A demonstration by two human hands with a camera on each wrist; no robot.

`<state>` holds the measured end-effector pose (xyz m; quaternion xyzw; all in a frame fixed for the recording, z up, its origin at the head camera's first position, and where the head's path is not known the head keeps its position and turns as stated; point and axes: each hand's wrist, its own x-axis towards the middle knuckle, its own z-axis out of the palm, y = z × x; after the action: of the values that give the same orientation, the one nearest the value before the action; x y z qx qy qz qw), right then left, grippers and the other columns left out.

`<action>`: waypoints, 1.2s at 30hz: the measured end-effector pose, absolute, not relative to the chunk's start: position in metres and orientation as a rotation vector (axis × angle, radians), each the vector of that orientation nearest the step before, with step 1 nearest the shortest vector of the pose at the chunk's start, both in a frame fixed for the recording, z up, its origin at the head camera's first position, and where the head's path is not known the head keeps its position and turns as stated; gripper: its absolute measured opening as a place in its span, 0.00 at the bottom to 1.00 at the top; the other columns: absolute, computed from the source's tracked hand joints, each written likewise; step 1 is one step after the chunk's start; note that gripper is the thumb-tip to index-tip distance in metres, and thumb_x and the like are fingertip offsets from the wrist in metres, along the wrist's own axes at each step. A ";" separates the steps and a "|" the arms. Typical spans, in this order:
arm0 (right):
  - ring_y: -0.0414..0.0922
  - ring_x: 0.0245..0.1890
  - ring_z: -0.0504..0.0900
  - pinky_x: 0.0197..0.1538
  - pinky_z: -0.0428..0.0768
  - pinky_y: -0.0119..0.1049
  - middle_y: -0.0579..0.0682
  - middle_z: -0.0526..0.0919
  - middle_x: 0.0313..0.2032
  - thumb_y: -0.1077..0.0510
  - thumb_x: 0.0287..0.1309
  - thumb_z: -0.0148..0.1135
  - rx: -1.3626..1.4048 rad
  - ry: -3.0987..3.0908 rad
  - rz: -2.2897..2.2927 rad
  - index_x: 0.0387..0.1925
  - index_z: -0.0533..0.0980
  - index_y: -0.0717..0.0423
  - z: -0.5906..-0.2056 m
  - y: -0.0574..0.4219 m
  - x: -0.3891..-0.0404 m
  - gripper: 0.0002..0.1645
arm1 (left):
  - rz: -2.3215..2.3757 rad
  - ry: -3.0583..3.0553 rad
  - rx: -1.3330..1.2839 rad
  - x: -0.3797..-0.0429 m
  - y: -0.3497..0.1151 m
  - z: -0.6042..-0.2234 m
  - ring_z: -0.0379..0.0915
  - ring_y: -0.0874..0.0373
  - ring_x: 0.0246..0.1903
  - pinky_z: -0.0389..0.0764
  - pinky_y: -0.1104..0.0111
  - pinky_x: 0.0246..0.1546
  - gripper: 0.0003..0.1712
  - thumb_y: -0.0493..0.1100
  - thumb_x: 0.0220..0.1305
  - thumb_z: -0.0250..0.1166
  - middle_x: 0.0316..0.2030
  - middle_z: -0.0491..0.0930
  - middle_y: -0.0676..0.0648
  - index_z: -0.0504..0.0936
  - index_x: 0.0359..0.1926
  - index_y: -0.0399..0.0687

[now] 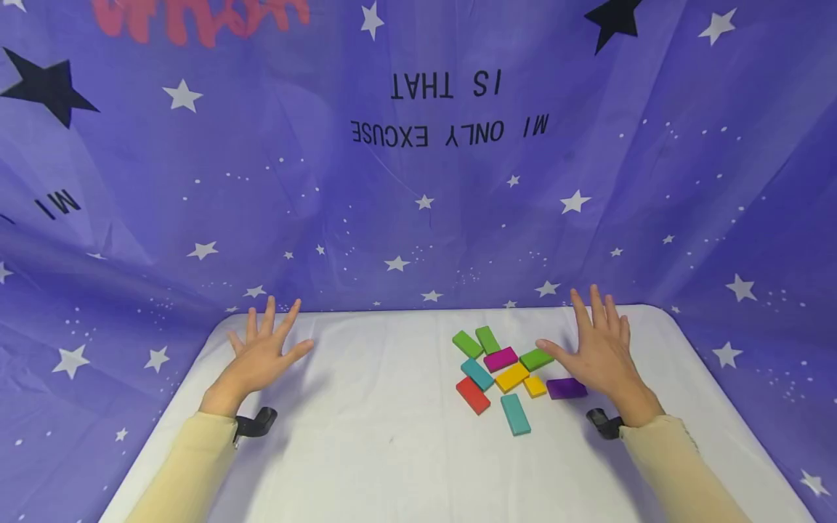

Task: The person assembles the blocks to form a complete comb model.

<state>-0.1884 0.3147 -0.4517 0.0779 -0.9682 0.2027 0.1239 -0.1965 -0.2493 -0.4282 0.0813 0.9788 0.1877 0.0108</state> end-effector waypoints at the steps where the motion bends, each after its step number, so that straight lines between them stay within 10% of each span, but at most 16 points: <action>1: 0.69 0.76 0.29 0.68 0.27 0.73 0.68 0.32 0.78 0.31 0.58 0.64 0.235 -2.823 0.595 0.80 0.40 0.58 -0.452 0.313 -0.189 0.66 | 0.588 3.051 0.256 -0.197 -0.247 -0.430 0.07 0.31 0.71 0.15 0.24 0.55 0.50 0.75 0.69 0.47 0.77 0.19 0.37 0.37 0.81 0.65; 36: 0.69 0.74 0.47 0.68 0.46 0.74 0.65 0.51 0.77 0.47 0.64 0.65 0.498 -2.894 0.935 0.78 0.52 0.61 -0.487 0.243 -0.226 0.51 | 0.826 2.896 0.459 -0.216 -0.114 -0.471 0.22 0.33 0.76 0.27 0.29 0.66 0.47 0.75 0.70 0.44 0.80 0.34 0.40 0.41 0.81 0.67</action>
<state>-0.2262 0.2432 -0.4866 0.1614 -0.9386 0.3034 0.0299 -0.2156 -0.1138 -0.4713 0.1506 0.9496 0.2707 0.0475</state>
